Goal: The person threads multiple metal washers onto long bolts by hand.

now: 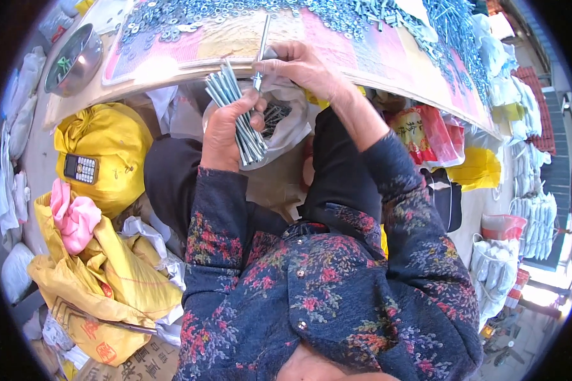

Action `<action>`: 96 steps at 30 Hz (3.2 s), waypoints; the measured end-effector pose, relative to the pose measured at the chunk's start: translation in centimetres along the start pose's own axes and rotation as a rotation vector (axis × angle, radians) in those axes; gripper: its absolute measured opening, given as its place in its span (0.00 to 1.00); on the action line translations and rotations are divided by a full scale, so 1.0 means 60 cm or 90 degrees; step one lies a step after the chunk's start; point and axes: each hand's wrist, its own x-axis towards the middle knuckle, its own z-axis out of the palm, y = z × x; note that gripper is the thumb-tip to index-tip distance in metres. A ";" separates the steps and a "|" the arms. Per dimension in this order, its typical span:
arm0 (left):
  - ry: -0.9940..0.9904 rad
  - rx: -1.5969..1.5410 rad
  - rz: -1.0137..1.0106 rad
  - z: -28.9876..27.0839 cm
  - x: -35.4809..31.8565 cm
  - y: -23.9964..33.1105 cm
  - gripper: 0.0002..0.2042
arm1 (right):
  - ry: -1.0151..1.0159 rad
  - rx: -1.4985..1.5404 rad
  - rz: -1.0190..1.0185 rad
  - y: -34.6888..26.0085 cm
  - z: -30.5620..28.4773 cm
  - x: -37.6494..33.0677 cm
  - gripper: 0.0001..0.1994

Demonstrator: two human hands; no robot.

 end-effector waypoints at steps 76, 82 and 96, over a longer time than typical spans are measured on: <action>-0.058 0.270 -0.019 0.046 -0.019 -0.025 0.10 | 0.154 0.046 0.016 0.012 0.045 -0.066 0.13; -0.099 0.157 -0.091 0.056 0.006 -0.064 0.08 | 0.567 -0.122 0.033 0.045 -0.011 -0.073 0.14; -0.097 0.221 -0.102 0.087 0.044 -0.094 0.08 | 0.717 -0.728 0.137 0.219 -0.392 -0.029 0.16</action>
